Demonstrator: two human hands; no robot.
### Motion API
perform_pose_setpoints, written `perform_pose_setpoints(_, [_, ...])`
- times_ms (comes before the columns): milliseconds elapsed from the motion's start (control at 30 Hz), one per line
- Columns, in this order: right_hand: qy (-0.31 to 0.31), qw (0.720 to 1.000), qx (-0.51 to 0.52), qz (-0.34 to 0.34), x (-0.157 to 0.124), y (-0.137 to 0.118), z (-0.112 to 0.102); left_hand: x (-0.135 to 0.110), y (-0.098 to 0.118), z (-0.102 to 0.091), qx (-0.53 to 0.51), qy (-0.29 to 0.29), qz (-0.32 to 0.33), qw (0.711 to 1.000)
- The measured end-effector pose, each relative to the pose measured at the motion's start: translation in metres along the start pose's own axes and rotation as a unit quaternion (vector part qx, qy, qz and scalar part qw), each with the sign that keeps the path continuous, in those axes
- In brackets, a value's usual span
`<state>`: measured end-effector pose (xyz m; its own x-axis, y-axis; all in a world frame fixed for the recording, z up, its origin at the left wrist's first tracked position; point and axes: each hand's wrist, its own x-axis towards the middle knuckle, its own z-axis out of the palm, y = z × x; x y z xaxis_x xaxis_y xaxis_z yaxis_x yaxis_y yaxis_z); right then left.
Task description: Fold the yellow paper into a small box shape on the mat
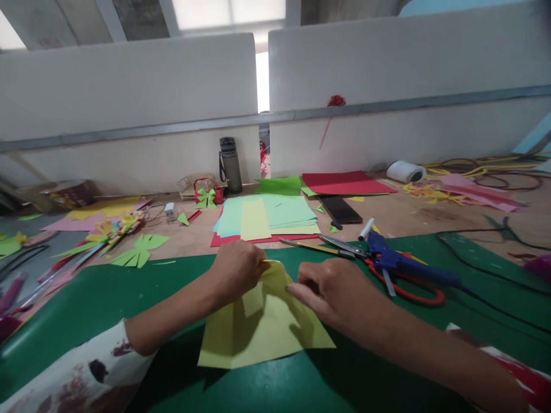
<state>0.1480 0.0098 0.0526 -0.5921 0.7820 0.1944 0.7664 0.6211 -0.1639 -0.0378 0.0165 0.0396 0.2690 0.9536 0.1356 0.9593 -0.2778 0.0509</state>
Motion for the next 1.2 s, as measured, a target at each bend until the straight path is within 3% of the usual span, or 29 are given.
perform_pose_setpoints(100, [0.047, 0.997, -0.056, 0.002, 0.010, -0.008, -0.011, 0.001, 0.010, 0.002, 0.007, -0.009, 0.012, 1.000])
perform_pose_setpoints(233, [-0.024, 0.988, -0.153, -0.029, 0.026, -0.016, -0.007, 0.001, 0.019, 0.003, 0.012, -0.010, 0.023, 1.000])
perform_pose_setpoints(367, [-0.041, 0.980, -0.191, -0.033, 0.033, -0.007, 0.002, -0.003, 0.008, -0.001, 0.018, -0.010, 0.003, 1.000])
perform_pose_setpoints(533, [-0.029, 0.978, -0.206, -0.020, 0.034, 0.009, 0.002, -0.006, -0.008, -0.003, 0.018, -0.020, -0.008, 1.000])
perform_pose_setpoints(800, [-0.080, 0.981, -0.166, -0.066, 0.050, -0.006, 0.009, -0.001, 0.005, 0.001, -0.004, -0.025, 0.004, 1.000])
perform_pose_setpoints(1067, [-0.048, 0.984, -0.166, -0.045, 0.050, 0.001, 0.013, -0.002, 0.001, 0.001, -0.058, 0.002, 0.020, 0.998])
perform_pose_setpoints(1200, [-0.018, 0.986, -0.158, -0.053, 0.047, -0.001, 0.016, -0.005, 0.006, -0.001, -0.091, 0.018, -0.016, 0.996])
